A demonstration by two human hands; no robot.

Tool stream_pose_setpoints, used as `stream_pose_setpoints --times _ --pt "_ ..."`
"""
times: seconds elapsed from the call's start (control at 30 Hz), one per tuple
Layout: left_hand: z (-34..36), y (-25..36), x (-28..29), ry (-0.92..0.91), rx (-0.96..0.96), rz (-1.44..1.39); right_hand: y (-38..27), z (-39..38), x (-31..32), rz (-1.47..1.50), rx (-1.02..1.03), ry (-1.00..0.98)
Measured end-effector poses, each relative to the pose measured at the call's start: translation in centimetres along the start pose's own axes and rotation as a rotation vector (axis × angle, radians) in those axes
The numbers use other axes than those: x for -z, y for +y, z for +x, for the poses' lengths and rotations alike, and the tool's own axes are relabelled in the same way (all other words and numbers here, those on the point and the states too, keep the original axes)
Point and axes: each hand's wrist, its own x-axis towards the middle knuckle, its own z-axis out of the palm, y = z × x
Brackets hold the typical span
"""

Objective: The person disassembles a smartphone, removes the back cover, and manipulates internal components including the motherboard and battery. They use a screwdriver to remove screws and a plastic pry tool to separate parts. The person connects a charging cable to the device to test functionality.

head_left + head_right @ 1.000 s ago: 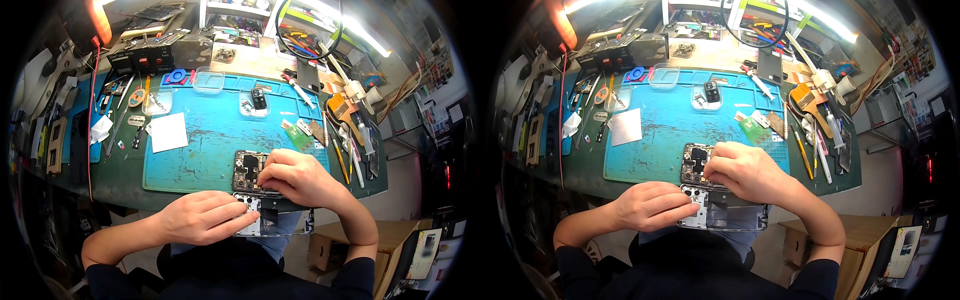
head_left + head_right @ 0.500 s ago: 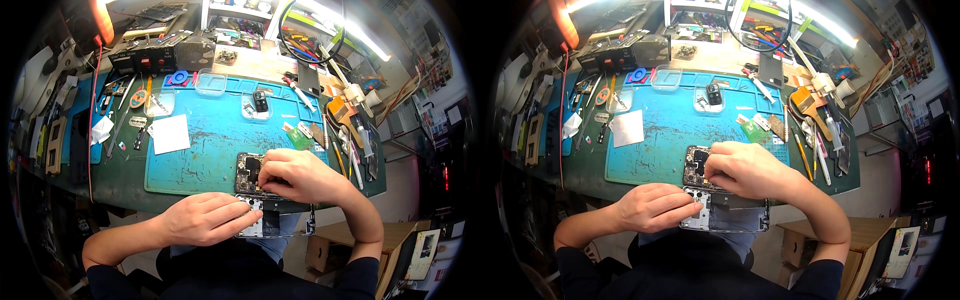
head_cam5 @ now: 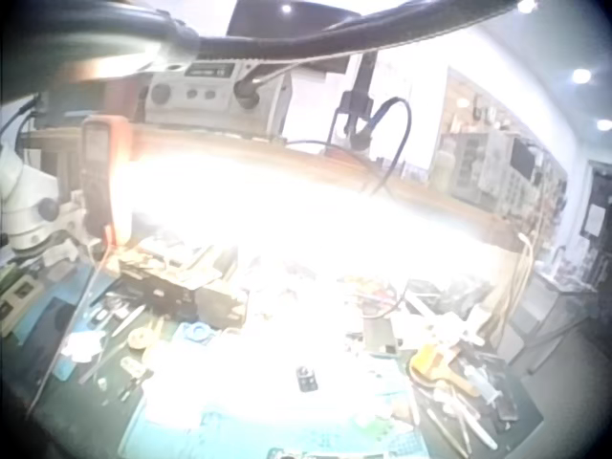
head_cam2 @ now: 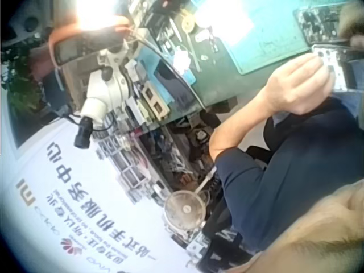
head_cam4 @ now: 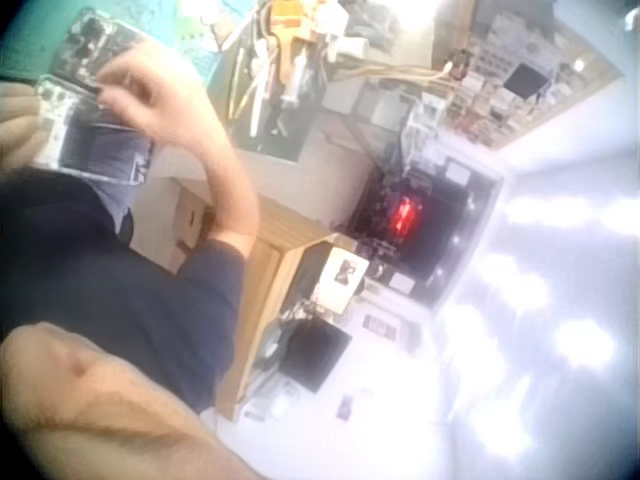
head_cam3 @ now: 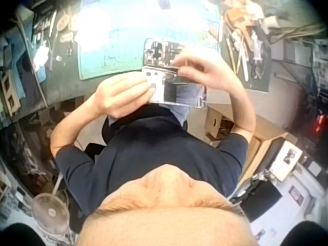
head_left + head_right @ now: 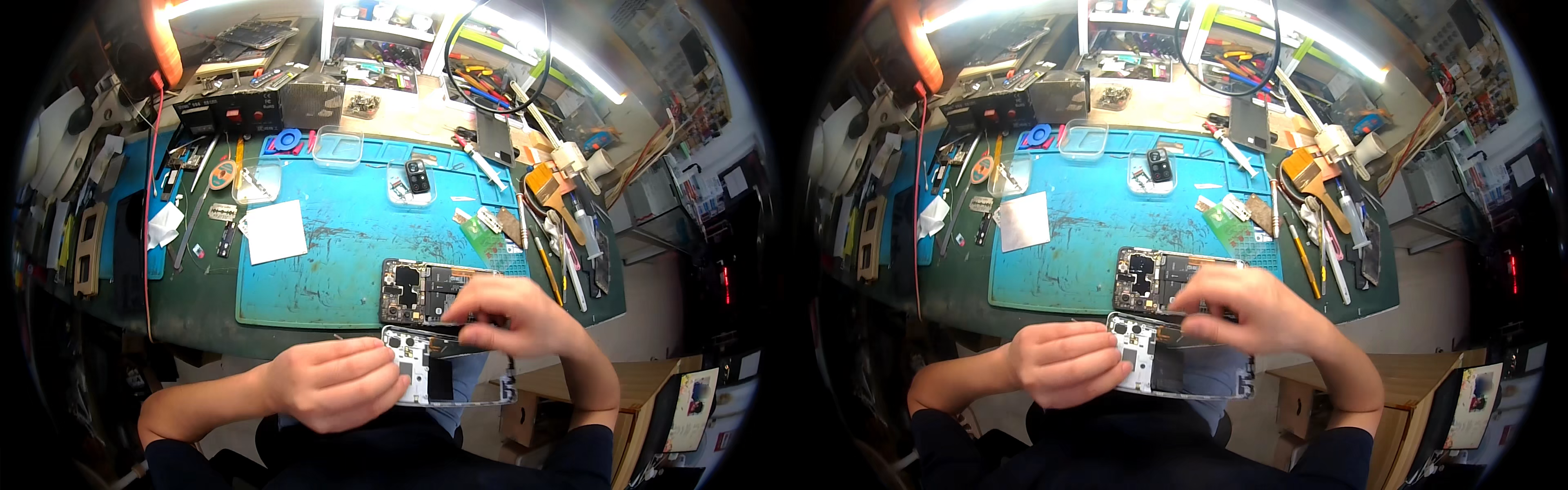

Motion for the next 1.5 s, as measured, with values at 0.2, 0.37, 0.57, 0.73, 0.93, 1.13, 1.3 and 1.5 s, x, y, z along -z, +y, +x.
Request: stream_pose_setpoints --times 0.2,0.37,0.57,0.73,0.93,1.13,1.3,1.5 --pt "1.3 -0.4 0.6 0.023 0.022 -0.002 -1.6 -3.5 0.3 0.241 -0.314 0.041" --pt "2.2 -2.8 0.7 -0.279 0.593 -0.062 3.7 -4.9 4.7 0.297 -0.488 0.778" --pt "2.3 -5.2 -0.7 -0.414 0.540 -0.138 10.9 -4.5 7.2 -0.281 -0.571 0.998" --pt "2.1 -6.0 -0.7 -0.398 0.544 -0.222 5.9 -1.4 4.7 -0.999 -0.241 0.883" --pt "1.0 -8.6 0.4 -0.419 0.560 -0.349 1.7 3.1 0.2 -0.441 0.177 0.300" --pt "0.2 -8.8 0.1 -0.406 0.550 -0.357 3.6 6.2 -0.5 -0.412 0.159 0.181" --pt "0.2 -8.7 0.1 -0.396 0.559 -0.353 4.2 6.4 -0.3 -0.372 0.203 0.161" --pt "0.0 -8.6 0.0 -0.397 0.555 -0.334 4.7 6.4 -0.4 -0.304 0.196 0.161"
